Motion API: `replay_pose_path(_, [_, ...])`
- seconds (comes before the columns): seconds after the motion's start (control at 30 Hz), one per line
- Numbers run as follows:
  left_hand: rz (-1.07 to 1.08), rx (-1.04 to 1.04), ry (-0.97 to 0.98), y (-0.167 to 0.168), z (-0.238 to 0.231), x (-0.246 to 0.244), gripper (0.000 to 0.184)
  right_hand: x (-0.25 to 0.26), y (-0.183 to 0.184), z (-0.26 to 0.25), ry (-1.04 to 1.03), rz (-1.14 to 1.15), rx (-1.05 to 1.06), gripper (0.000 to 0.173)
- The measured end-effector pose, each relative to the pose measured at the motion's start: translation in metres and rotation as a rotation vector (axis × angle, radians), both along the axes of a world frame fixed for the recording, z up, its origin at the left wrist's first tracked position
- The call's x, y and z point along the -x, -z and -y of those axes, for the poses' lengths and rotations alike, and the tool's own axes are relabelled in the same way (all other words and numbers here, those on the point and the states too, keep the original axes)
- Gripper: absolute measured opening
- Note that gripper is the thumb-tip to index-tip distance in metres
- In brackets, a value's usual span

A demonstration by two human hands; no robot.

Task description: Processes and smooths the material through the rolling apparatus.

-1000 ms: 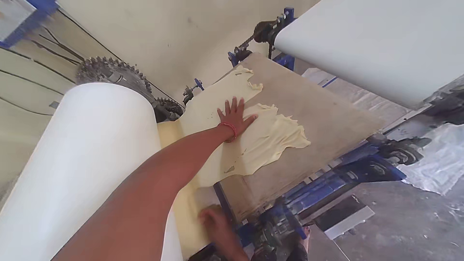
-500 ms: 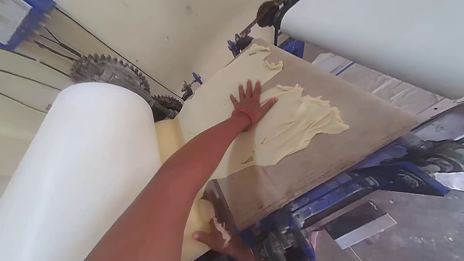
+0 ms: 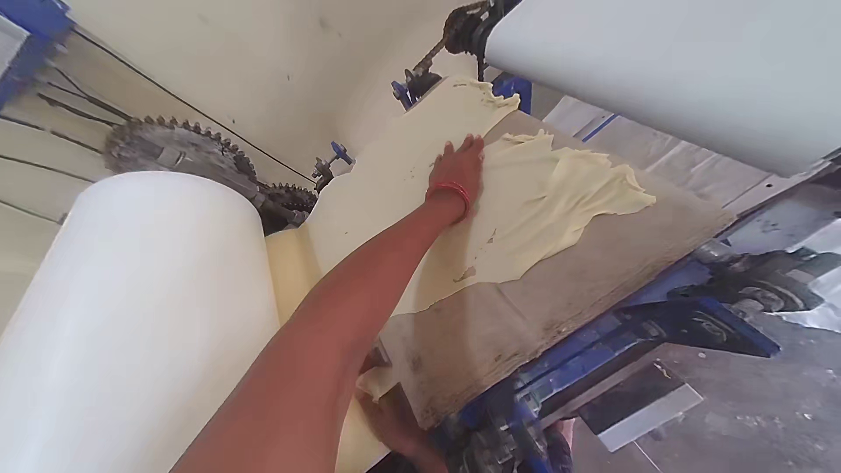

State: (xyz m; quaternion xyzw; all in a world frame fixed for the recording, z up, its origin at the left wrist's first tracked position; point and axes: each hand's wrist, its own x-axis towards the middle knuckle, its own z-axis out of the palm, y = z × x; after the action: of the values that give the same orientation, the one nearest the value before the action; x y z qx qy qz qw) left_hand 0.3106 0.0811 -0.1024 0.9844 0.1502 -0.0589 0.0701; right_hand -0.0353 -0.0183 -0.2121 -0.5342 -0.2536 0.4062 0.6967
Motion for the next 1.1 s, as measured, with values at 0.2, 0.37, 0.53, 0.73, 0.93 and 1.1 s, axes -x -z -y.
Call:
replay_pose_path(0.2, [-0.046, 0.201, 0.072, -0.043, -0.004, 0.008, 0.067, 0.012, -0.009, 0.003, 0.036, -0.103, -0.168, 0.044])
replay_pose_path(0.37, [-0.225, -0.006, 0.218, -0.131, 0.021, 0.03, 0.067, -0.007, -0.081, 0.027, 0.079, -0.784, 0.084, 0.044])
replay_pose_path(0.53, [-0.438, -0.188, 0.451, -0.212, 0.077, 0.136, 0.058, -0.036, -0.124, 0.023, 0.095, -0.929, 0.28, 0.056])
replay_pose_path(0.73, [-1.014, -0.191, 0.229, -0.246, 0.083, 0.254, 0.061, -0.068, -0.146, 0.022, 0.172, -0.903, 0.226, 0.048])
replay_pose_path(0.93, [-1.015, -0.125, -0.105, -0.242, 0.101, 0.284, 0.067, -0.106, -0.146, 0.03, 0.154, -0.749, 0.374, 0.045])
replay_pose_path(1.1, [-0.818, 0.008, -0.298, -0.173, 0.124, 0.267, 0.059, -0.175, -0.147, 0.09, -0.104, -0.493, 0.376, 0.056])
